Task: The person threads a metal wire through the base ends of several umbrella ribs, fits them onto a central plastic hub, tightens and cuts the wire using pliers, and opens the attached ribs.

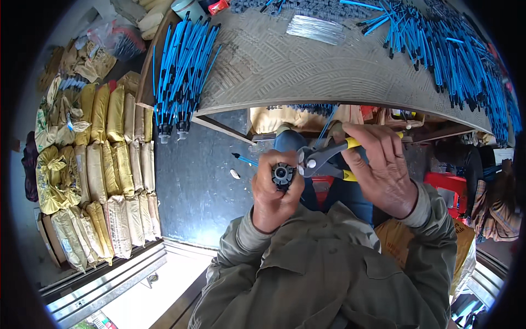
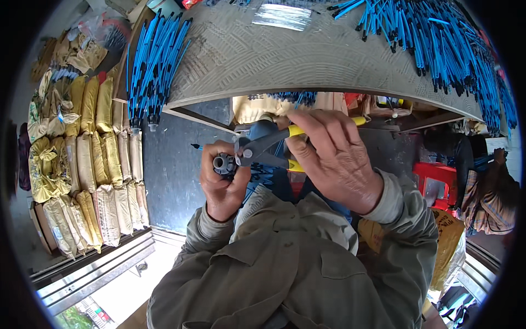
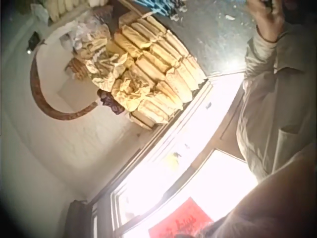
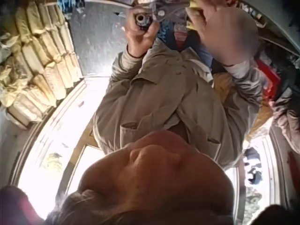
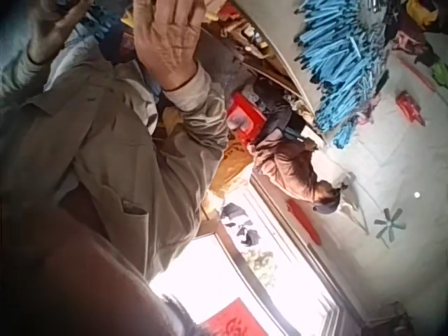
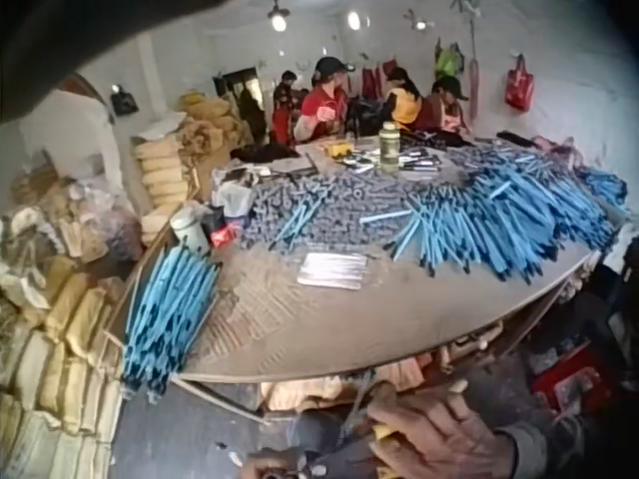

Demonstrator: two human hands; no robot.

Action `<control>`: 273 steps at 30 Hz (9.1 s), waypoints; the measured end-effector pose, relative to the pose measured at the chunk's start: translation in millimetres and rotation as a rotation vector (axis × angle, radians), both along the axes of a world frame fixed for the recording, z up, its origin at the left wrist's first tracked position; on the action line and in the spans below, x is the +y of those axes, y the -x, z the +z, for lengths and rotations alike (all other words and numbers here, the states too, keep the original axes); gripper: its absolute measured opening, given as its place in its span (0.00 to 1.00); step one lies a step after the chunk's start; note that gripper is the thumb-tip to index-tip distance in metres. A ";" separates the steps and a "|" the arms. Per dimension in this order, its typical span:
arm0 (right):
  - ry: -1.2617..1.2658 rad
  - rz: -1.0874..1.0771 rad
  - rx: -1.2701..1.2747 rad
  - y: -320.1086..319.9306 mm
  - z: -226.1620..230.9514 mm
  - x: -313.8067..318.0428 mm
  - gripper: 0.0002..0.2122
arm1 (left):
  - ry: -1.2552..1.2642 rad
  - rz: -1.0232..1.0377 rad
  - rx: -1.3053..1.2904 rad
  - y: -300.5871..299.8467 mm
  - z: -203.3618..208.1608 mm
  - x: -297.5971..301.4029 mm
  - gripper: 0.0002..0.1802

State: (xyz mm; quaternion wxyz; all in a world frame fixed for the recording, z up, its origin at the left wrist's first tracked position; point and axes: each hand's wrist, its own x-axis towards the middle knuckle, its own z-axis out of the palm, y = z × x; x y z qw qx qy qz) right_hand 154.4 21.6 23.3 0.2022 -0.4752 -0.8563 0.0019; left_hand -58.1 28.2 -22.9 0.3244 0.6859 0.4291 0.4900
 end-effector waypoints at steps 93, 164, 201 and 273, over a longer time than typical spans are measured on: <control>0.807 0.372 0.160 -43.1 -2.1 -24.2 0.28 | 0.230 -0.629 -0.176 29.2 -2.1 15.6 0.38; 0.531 0.069 1.363 33.2 -142.6 -65.4 0.07 | -0.026 -0.314 0.033 74.8 -101.1 -22.7 0.81; 0.146 -0.109 0.856 73.4 -129.6 -14.4 0.05 | -0.081 -0.217 -0.273 42.2 -45.5 -29.1 0.22; 2.108 0.432 0.997 -35.4 -19.2 -19.6 0.30 | 0.116 -0.547 -0.276 33.7 -39.8 -4.5 0.38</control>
